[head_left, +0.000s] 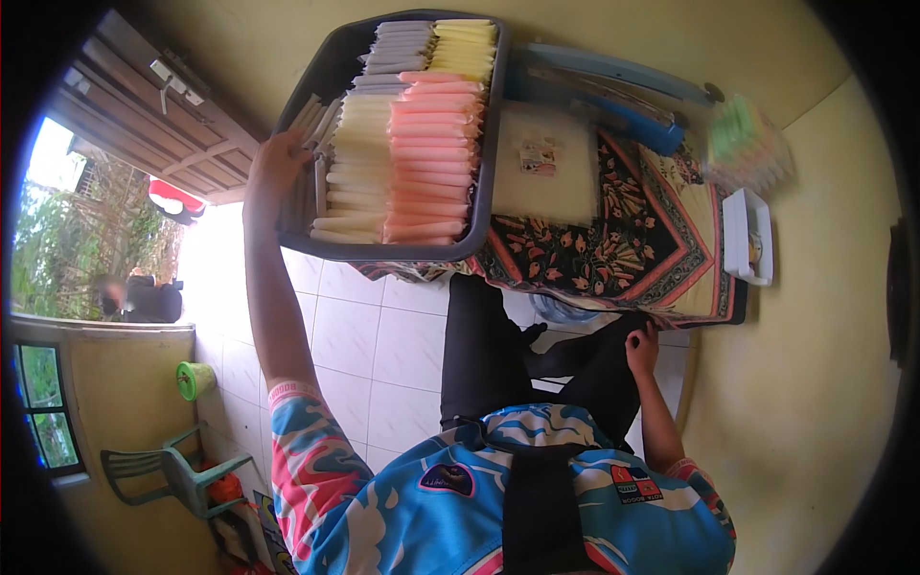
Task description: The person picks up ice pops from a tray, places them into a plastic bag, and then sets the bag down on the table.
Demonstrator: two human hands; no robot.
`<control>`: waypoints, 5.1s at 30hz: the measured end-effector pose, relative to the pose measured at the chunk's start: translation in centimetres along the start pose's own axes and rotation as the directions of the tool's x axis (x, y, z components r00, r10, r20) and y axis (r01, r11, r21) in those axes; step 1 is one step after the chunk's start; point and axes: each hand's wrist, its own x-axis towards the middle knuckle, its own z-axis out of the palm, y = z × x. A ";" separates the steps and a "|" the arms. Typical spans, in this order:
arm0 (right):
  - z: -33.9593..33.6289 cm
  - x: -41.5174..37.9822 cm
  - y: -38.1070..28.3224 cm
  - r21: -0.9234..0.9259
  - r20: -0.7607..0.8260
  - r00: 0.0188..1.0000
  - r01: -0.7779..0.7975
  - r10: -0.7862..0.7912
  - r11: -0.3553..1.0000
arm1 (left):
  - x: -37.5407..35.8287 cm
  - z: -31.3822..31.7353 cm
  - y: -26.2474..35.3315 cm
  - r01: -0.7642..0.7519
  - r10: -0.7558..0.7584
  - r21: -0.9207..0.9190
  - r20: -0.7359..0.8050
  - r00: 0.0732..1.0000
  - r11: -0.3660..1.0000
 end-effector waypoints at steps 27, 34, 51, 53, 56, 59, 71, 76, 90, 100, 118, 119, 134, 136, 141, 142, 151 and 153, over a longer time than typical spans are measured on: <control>-0.3 -0.3 -0.2 0.031 -0.037 0.999 -0.008 0.009 0.999 | -5.6 -1.9 5.4 0.181 -0.205 0.135 0.193 0.960 0.974; -0.1 -0.6 0.1 0.036 -0.042 0.998 -0.037 0.038 0.999 | -4.1 0.2 2.7 0.087 -0.127 0.186 0.216 0.968 0.979; -0.3 -0.6 -0.1 0.086 -0.076 0.997 -0.003 0.010 0.996 | -6.1 -2.4 2.5 0.198 -0.215 0.166 0.091 0.972 0.966; -0.5 -0.7 -0.1 0.096 -0.081 0.997 -0.006 0.014 0.995 | -6.6 -2.1 4.1 0.239 -0.247 0.085 0.097 0.964 0.967; -0.4 -0.7 0.0 0.120 -0.088 0.996 -0.002 0.012 0.993 | -7.2 -1.5 5.5 0.198 -0.200 0.028 0.134 0.971 0.980; -0.8 -0.7 -0.4 0.121 -0.104 0.994 -0.001 0.013 0.993 | -7.7 -0.9 7.3 0.144 -0.112 -0.149 0.204 0.972 0.978; -0.7 -0.8 -0.7 0.118 -0.131 0.991 0.018 -0.002 0.993 | -12.5 9.7 28.2 -0.396 0.435 -0.237 0.141 0.889 0.887; -2.1 -1.0 -1.2 0.111 -0.179 0.984 0.043 -0.023 0.993 | -12.3 10.8 31.3 -0.444 0.517 -0.339 0.162 0.841 0.829; -0.8 -1.4 -0.4 0.146 -0.108 0.994 -0.003 0.019 0.989 | -9.6 24.2 23.1 -0.281 0.281 -0.213 -0.033 0.959 0.936; -1.2 -1.1 -1.0 0.158 -0.135 0.990 -0.010 0.032 0.987 | -8.2 22.2 25.2 -0.197 0.152 -0.250 -0.188 0.970 0.948; -11.7 5.9 -19.6 0.891 0.402 0.916 -0.390 0.007 -0.233 | -19.5 22.7 30.6 -0.619 0.618 -0.394 -0.148 0.772 0.680; -11.6 5.8 -19.6 0.881 0.399 0.917 -0.382 0.004 -0.278 | -19.7 22.6 30.5 -0.617 0.615 -0.383 -0.145 0.775 0.687; -10.9 6.5 -17.8 0.914 0.404 0.902 -0.394 0.149 -0.093 | -19.0 23.7 29.8 0.099 0.350 -0.845 0.322 0.880 0.526; -11.3 6.3 -18.0 0.926 0.374 0.915 -0.358 0.151 -0.122 | -18.3 23.7 29.5 0.383 0.244 -0.833 0.499 0.832 0.399; -11.8 6.6 -17.9 0.961 0.275 0.955 -0.275 0.112 -0.022 | -16.6 22.1 31.2 0.100 0.130 -0.837 0.199 0.971 0.537; -11.7 6.7 -17.9 0.969 0.245 0.963 -0.248 0.115 0.008 | -16.4 21.2 32.0 -0.177 0.213 -0.753 -0.050 0.976 0.634; -14.8 9.0 -17.3 0.924 0.313 0.949 -0.314 0.039 0.217 | -17.5 23.4 32.0 -0.658 0.535 -0.371 -0.387 0.751 0.655; -15.7 9.4 -15.9 0.887 0.350 0.936 -0.343 0.034 0.310 | -17.4 24.2 31.6 -0.655 0.545 -0.415 -0.364 0.756 0.632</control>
